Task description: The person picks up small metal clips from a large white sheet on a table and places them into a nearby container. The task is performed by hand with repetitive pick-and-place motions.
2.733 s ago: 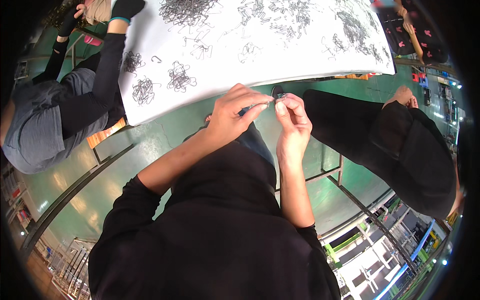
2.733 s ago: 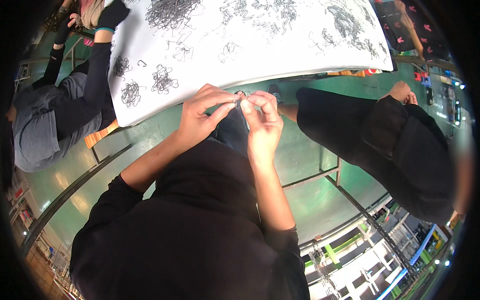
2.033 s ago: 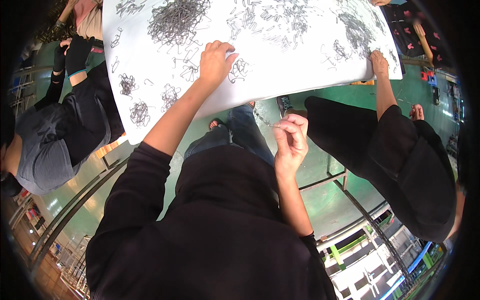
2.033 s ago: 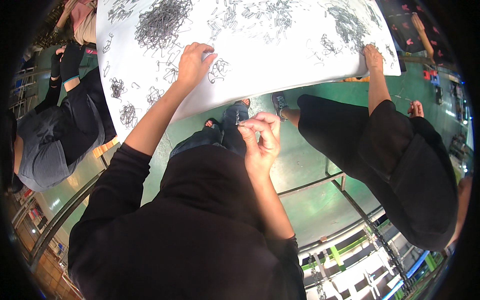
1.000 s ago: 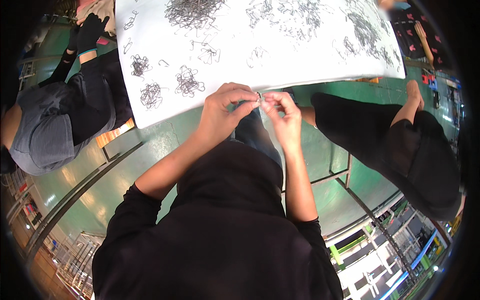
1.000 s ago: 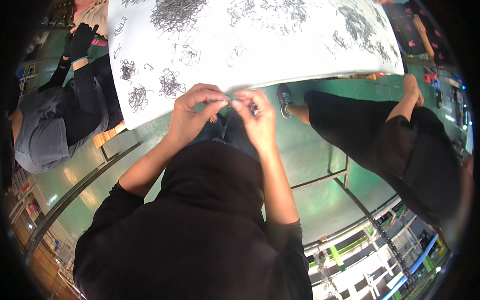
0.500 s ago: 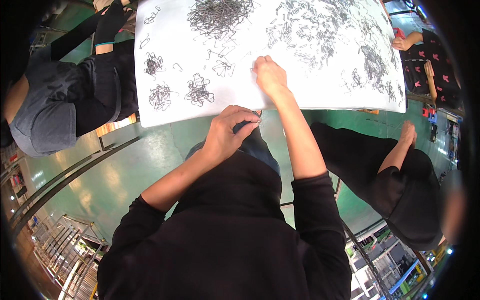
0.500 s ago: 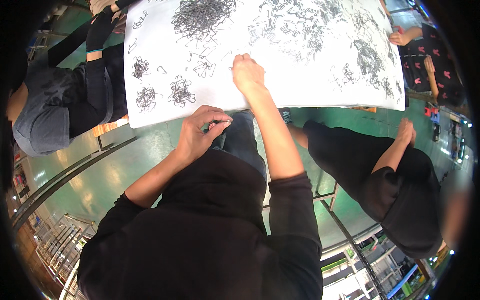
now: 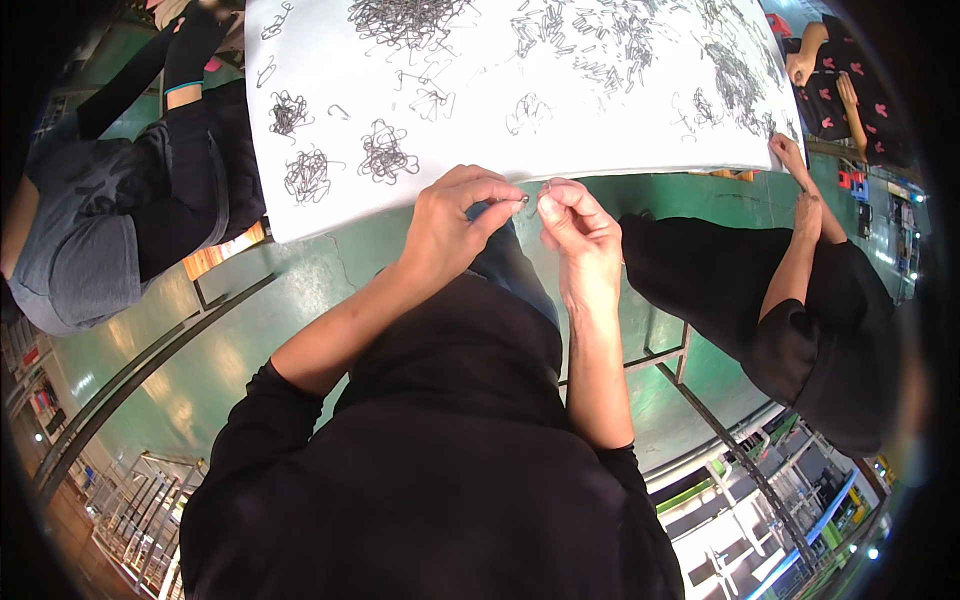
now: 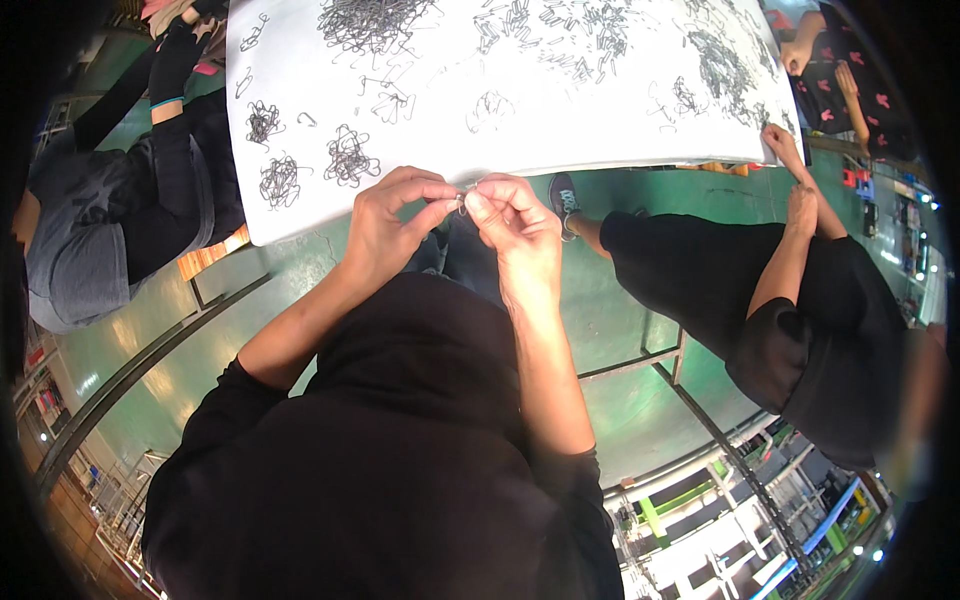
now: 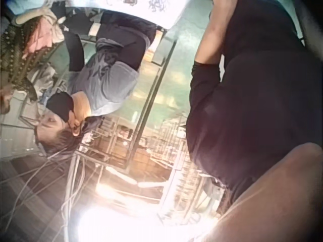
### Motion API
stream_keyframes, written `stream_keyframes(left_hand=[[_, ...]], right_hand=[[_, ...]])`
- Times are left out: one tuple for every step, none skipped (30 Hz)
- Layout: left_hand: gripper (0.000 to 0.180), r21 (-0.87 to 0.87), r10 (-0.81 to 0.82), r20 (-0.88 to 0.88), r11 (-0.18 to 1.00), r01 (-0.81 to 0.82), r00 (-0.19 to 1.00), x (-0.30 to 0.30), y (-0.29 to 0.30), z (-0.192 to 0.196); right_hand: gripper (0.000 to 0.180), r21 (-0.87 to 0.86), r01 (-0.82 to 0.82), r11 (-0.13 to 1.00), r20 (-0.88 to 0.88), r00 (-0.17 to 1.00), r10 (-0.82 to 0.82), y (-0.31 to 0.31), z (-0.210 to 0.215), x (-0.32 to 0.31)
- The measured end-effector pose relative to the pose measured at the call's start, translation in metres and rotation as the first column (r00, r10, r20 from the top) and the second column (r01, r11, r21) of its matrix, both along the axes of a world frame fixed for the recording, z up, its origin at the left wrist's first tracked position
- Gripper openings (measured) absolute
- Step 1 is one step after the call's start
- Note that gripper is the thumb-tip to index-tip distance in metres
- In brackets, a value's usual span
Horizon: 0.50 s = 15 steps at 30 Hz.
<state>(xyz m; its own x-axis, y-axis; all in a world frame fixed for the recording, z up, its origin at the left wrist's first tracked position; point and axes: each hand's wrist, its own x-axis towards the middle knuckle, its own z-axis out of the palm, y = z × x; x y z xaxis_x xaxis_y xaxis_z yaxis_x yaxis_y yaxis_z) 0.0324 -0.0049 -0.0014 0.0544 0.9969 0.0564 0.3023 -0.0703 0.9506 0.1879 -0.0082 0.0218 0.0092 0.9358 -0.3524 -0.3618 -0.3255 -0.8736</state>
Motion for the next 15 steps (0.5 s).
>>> stream_keyframes(left_hand=[[0.011, 0.011, -0.004, 0.01, 1.0, 0.003, 1.0, 0.001, 0.0, 0.001], [0.011, 0.011, -0.008, 0.013, 1.0, 0.008, 1.0, 0.001, 0.0, 0.002], [0.011, 0.004, -0.014, 0.012, 1.0, 0.014, 1.0, 0.002, 0.0, 0.003], [0.011, 0.001, -0.012, 0.017, 1.0, 0.012, 1.0, 0.003, 0.001, 0.004], [0.01, -0.009, -0.01, 0.018, 1.0, 0.01, 1.0, 0.003, 0.002, 0.005], [0.01, -0.026, -0.007, 0.013, 1.0, 0.008, 1.0, 0.004, 0.003, 0.005], [0.011, -0.019, -0.013, 0.022, 1.0, 0.013, 1.0, 0.006, 0.004, 0.005], [0.011, -0.019, -0.018, 0.024, 1.0, 0.018, 1.0, 0.007, 0.004, 0.005], [0.011, -0.024, -0.023, 0.023, 0.999, 0.024, 0.999, 0.008, 0.005, 0.003], [0.012, 0.021, -0.039, 0.038, 0.999, 0.038, 0.999, 0.009, 0.006, 0.001], [0.012, 0.065, -0.054, 0.049, 0.997, 0.051, 0.997, 0.01, 0.009, -0.002], [0.013, 0.112, -0.068, 0.059, 0.992, 0.061, 0.996, 0.01, 0.012, -0.007], [0.013, 0.144, -0.045, 0.023, 0.989, 0.041, 0.999, 0.009, 0.02, -0.014], [0.013, 0.176, -0.022, -0.013, 0.984, 0.023, 1.0, 0.006, 0.035, -0.023], [0.014, 0.214, 0.007, -0.05, 0.977, 0.004, 0.999, 0.003, 0.053, -0.034]], right_hand=[[0.007, 0.013, 0.02, 1.0, 0.022, 1.0, -0.021, -0.001, -0.002, 0.0], [0.007, 0.025, 0.041, 0.999, 0.043, 0.998, -0.042, -0.001, -0.005, -0.001], [0.007, 0.033, 0.065, 0.997, 0.067, 0.995, -0.067, -0.001, -0.007, -0.002], [0.007, 0.047, 0.075, 0.996, 0.059, 0.995, -0.078, 0.0, -0.01, -0.002], [0.007, 0.055, 0.089, 0.995, 0.055, 0.994, -0.092, 0.0, -0.012, -0.003], [0.007, 0.044, 0.11, 0.993, 0.063, 0.992, -0.113, 0.0, -0.013, -0.003], [0.007, 0.098, 0.119, 0.988, 0.076, 0.989, -0.126, 0.001, -0.015, -0.003], [0.007, 0.134, 0.132, 0.982, 0.1, 0.984, -0.146, 0.001, -0.016, -0.004], [0.007, 0.17, 0.145, 0.975, 0.123, 0.978, -0.167, 0.001, -0.016, -0.004], [0.007, 0.214, 0.143, 0.966, 0.146, 0.973, -0.177, 0.002, -0.017, -0.004], [0.008, 0.261, 0.14, 0.955, 0.168, 0.968, -0.188, 0.001, -0.017, -0.003], [0.008, 0.307, 0.133, 0.942, 0.193, 0.961, -0.198, 0.002, -0.017, -0.002], [0.009, 0.334, 0.125, 0.934, 0.195, 0.961, -0.198, 0.002, -0.017, 0.0], [0.01, 0.358, 0.118, 0.926, 0.2, 0.959, -0.2, 0.002, -0.017, 0.002], [0.011, 0.38, 0.113, 0.918, 0.206, 0.957, -0.203, 0.002, -0.017, 0.004]])
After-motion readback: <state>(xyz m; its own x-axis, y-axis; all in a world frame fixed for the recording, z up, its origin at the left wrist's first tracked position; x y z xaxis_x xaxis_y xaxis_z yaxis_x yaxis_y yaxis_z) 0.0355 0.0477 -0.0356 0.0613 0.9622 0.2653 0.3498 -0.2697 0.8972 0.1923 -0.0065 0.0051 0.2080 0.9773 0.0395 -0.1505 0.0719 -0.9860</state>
